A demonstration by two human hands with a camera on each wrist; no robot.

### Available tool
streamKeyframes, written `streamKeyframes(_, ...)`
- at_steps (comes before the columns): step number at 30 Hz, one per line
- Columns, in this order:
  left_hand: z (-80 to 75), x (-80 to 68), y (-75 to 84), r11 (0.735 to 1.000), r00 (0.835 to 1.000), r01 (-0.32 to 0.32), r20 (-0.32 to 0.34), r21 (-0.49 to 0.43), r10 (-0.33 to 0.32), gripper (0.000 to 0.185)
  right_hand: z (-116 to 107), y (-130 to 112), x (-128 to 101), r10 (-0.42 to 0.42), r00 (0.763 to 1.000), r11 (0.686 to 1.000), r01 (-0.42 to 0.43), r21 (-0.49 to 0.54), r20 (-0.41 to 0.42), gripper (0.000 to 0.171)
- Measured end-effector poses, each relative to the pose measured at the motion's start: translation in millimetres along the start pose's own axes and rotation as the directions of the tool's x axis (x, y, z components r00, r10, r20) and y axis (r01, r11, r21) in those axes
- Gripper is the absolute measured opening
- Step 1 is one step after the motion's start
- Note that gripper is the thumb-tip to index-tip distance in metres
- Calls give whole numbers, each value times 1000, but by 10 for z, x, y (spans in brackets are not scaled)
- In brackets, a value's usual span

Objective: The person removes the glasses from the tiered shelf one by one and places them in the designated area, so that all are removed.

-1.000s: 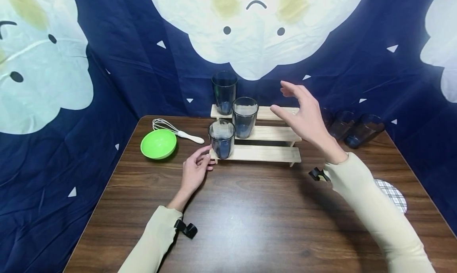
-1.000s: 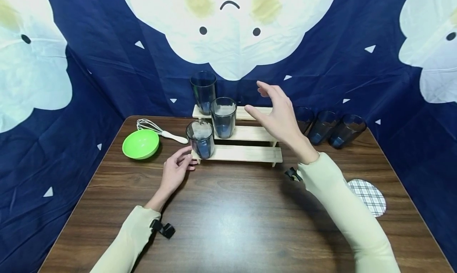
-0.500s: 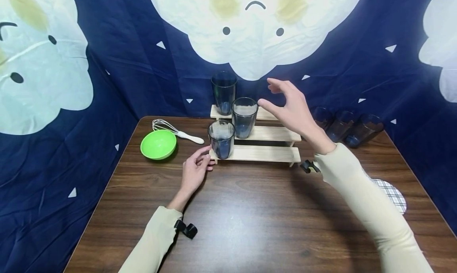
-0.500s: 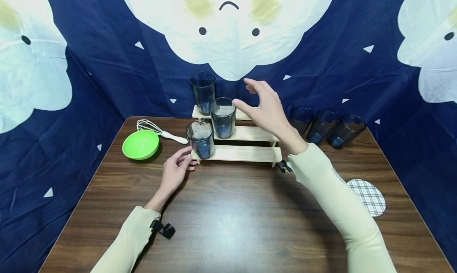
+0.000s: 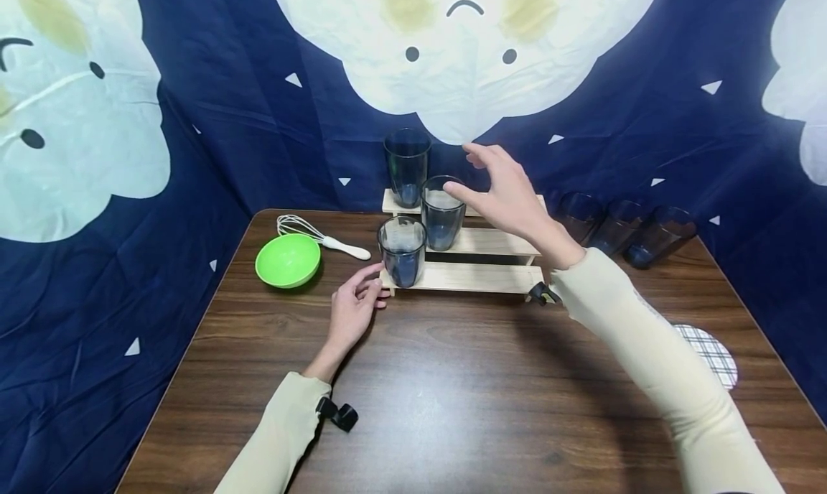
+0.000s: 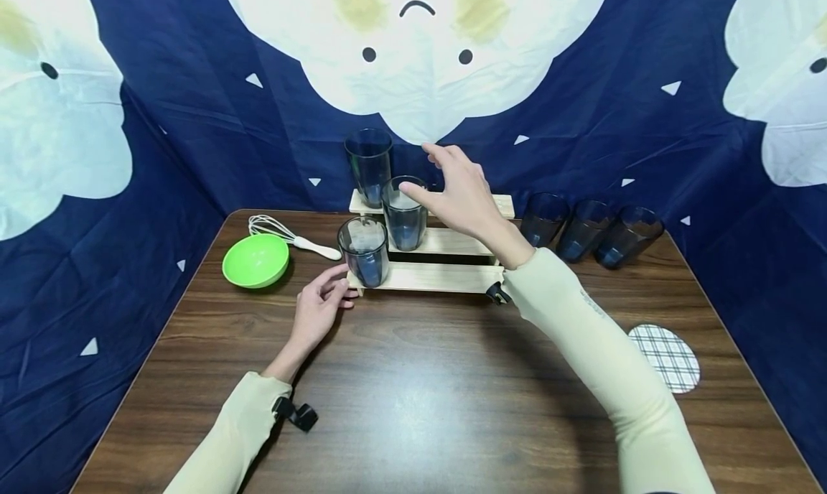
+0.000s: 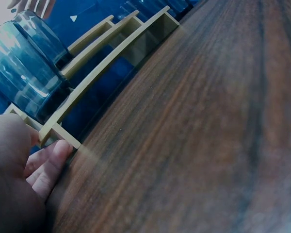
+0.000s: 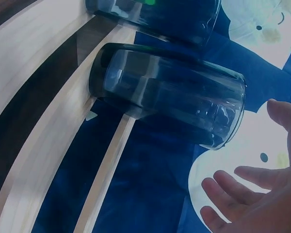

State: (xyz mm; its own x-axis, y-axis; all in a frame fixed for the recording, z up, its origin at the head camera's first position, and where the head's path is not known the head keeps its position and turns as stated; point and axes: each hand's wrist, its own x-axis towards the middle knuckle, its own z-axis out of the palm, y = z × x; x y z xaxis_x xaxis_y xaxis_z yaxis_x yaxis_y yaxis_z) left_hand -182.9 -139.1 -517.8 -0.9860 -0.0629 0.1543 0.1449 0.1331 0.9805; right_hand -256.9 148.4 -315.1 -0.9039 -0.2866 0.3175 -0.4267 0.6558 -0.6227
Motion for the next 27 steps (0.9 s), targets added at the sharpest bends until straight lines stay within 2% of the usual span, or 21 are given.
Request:
streamKeyframes(6, 2, 1, 3, 1000, 1000, -3, 9, 0, 3, 34, 20, -4, 81, -7, 1000, 1000, 7, -22, 12, 84)
streamKeyframes(27, 8, 11, 18, 1000, 1000, 9, 3, -10, -9, 35, 138, -147, 450, 81, 993, 995, -75, -68, 86, 100)
